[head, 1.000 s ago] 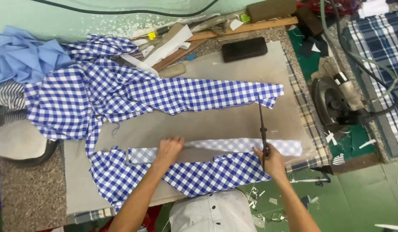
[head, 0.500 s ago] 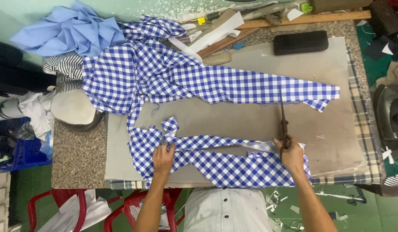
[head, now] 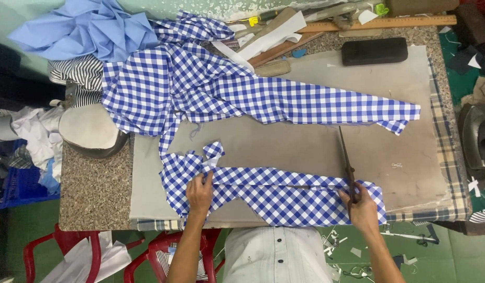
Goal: The person cuts a blue and white checkered fabric with scissors, then places white tape on the fabric and irons it with a steam iron. The person uses a black pad to press the fabric while ironing.
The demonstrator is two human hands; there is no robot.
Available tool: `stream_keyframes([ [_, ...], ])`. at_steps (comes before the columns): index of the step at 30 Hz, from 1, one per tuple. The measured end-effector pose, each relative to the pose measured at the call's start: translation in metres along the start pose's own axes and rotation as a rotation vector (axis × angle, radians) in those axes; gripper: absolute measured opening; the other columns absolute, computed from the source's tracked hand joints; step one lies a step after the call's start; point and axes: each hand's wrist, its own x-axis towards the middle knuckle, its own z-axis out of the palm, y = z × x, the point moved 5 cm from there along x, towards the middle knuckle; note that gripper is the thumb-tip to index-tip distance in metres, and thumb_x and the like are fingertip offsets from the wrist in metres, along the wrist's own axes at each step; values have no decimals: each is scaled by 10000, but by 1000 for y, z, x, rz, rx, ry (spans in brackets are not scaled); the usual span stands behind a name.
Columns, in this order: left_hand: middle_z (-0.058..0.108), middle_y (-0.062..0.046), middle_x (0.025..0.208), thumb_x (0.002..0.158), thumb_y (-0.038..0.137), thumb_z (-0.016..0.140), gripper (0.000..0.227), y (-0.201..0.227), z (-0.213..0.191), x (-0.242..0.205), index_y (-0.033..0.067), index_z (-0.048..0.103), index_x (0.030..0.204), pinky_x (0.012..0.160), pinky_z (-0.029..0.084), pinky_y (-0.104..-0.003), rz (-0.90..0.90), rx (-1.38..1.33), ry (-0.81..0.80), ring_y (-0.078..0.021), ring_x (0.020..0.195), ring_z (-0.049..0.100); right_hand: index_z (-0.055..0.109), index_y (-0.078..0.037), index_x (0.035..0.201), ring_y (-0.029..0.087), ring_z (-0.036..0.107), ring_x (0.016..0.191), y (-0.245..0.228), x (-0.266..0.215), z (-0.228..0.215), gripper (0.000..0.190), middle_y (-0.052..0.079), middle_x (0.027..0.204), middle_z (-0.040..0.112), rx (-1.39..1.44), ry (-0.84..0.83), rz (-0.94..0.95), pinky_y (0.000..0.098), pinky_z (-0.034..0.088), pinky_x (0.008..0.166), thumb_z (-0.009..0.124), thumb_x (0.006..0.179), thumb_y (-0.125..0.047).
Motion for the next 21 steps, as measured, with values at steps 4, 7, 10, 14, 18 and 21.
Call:
stream_keyframes([
  [4,563,-16,845,1041,57,491,279,-7,10,-12,207,727,1056,553,434,-279,-23,-18,-4,-143,615,553,575,7,1466,395,712,1052,17,14,-4,749,217,1009,786,2,25,-10,498,517,918,807,895,-418],
  [7,577,-32,869,1000,34,537,257,-8,9,-11,181,727,1093,587,472,-292,-56,-68,-25,-165,651,596,586,-22,1471,372,718,1019,14,25,-14,739,191,997,782,41,70,-32,481,513,885,811,905,-440],
  [10,563,-23,909,950,29,537,311,-8,6,-13,185,725,1141,598,471,-303,-65,-63,-26,-165,678,595,570,-77,1489,434,679,1116,-5,35,-25,747,226,1044,771,-78,75,-53,535,506,949,779,894,-476],
  [14,548,-29,922,914,-1,565,328,-6,-1,-10,170,714,1151,602,470,-305,-76,-70,-31,-173,683,597,585,-77,1487,450,679,1117,-32,61,-44,753,233,1093,766,-174,108,-130,530,517,938,792,881,-472],
  [18,552,-25,965,855,9,623,384,-5,-4,-6,180,709,1188,641,491,-320,-78,-86,-77,-177,740,623,598,-99,1486,445,693,1085,-49,91,-60,715,259,1093,757,-227,162,-153,533,528,886,827,887,-415],
  [21,566,-24,996,827,33,653,373,-9,-5,-6,209,749,1142,695,514,-326,-167,-179,-98,-186,790,643,561,-125,1522,447,651,1167,-36,118,-62,726,246,1251,713,-242,163,-145,552,520,934,813,892,-385],
])
